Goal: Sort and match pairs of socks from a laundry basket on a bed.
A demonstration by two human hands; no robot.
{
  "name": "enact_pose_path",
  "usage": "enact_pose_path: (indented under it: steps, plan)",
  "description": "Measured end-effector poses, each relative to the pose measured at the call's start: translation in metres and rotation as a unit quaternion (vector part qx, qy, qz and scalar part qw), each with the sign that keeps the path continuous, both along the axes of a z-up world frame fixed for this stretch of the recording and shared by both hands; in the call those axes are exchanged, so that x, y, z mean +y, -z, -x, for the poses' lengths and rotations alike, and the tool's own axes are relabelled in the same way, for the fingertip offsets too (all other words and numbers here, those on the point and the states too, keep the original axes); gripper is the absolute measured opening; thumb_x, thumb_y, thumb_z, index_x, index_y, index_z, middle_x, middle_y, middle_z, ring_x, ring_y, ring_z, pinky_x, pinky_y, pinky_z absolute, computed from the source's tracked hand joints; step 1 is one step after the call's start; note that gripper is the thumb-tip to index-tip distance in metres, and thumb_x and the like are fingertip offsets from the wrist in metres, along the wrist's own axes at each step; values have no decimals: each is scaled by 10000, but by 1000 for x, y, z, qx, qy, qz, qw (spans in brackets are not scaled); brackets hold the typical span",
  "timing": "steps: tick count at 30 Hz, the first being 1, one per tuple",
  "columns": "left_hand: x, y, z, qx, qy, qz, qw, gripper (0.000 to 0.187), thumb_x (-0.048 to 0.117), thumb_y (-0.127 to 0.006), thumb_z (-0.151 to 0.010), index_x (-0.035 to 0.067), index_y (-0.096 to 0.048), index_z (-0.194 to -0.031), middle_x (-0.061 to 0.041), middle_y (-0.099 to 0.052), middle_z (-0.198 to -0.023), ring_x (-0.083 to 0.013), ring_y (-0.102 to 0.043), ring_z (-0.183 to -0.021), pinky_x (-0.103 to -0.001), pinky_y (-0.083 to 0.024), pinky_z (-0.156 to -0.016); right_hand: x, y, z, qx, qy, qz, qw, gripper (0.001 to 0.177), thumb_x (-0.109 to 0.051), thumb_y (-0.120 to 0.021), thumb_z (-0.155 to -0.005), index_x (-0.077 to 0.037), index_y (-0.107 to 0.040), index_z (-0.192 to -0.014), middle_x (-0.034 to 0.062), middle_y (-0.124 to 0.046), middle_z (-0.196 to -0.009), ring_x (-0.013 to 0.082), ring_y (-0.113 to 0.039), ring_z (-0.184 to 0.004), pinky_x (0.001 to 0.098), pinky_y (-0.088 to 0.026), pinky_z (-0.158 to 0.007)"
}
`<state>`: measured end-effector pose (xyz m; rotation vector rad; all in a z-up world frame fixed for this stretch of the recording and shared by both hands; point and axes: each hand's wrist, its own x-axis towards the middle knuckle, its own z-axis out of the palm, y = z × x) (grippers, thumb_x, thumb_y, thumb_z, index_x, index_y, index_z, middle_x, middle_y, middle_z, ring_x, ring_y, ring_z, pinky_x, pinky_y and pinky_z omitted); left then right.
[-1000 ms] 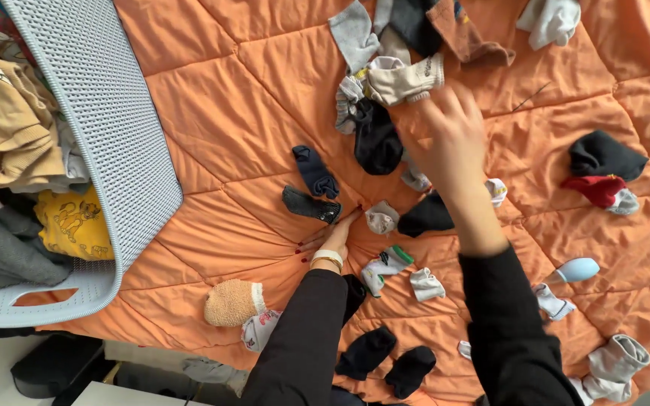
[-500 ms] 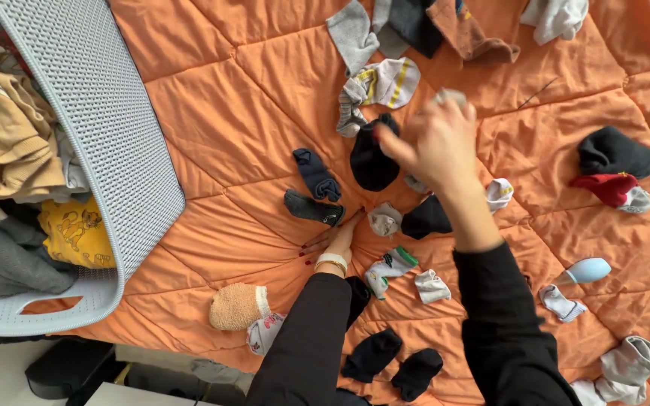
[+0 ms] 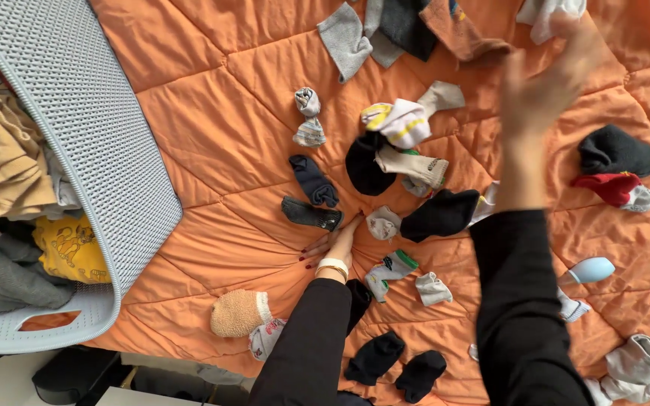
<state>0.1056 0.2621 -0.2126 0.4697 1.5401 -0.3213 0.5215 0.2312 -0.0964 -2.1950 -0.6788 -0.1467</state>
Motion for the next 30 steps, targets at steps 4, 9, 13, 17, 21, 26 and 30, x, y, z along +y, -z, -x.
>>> enact_pose_path:
  steps: [4,9,13,17,21,26,30]
  plan:
    - [-2,-8,2,9,-2,18,1000,920,426,-766,-836,1,-376,-1552,-118,-341,-1650,-273,-331,-1502,-363,-257,-1218,-62,52,-51,189,19,-145,971,92,-53,-699,-1108,7,-641,-1067,45,-623,-976,177,-548,-838,302,-454,-731]
    - [1,-4,-3,2,-5,-8,1000,914,427,-758,-832,-9,-389,-1545,-110,-358,-1649,-270,-338,-1494,-352,-247,-1209,-58,-21,-33,476,10,-356,804,302,-262,-678,-1202,27,-661,-1290,70,-704,-1153,184,-684,-1049,313,-559,-926]
    - [2,-2,0,12,14,4,1000,944,433,-765,-843,-20,-350,-1560,-117,-346,-1643,-264,-333,-1498,-350,-262,-1220,-72,-65,22,592,92,-436,671,452,-410,-680,-1087,-30,-619,-1324,78,-705,-1209,204,-714,-1075,329,-572,-877]
    - [4,-10,-9,8,7,-14,1000,1161,518,-792,-731,-43,-236,-1583,-161,-292,-1674,-299,-301,-1510,-378,-281,-1184,-119,-77,68,577,126,-472,655,443,-402,-708,-973,-92,-580,-1263,51,-691,-1178,224,-739,-1137,462,-624,-1060]
    - [7,-43,-35,209,87,-62,972,1544,563,-873,-697,-28,277,-1542,-227,395,-1630,-328,129,-1559,-485,-297,-1204,-207,-73,113,509,87,-412,751,340,-347,-697,-1167,-29,-579,-1188,53,-621,-1046,185,-642,-993,360,-550,-933]
    - [-5,-9,-18,269,79,-167,945,1801,755,-897,-523,-170,346,-1442,-321,421,-1558,-350,168,-1548,-494,-202,-1239,-284,-100,177,201,20,164,966,196,-145,-643,-1158,28,-716,-1212,59,-670,-979,148,-613,-854,292,-500,-791]
    - [-9,-20,-3,283,94,-188,936,1767,834,-862,-542,-207,227,-1466,-377,307,-1587,-420,111,-1562,-504,-166,-1263,-320,-128,234,359,97,-14,928,170,-147,-691,-1156,22,-686,-1142,-2,-619,-944,73,-537,-841,254,-424,-781]
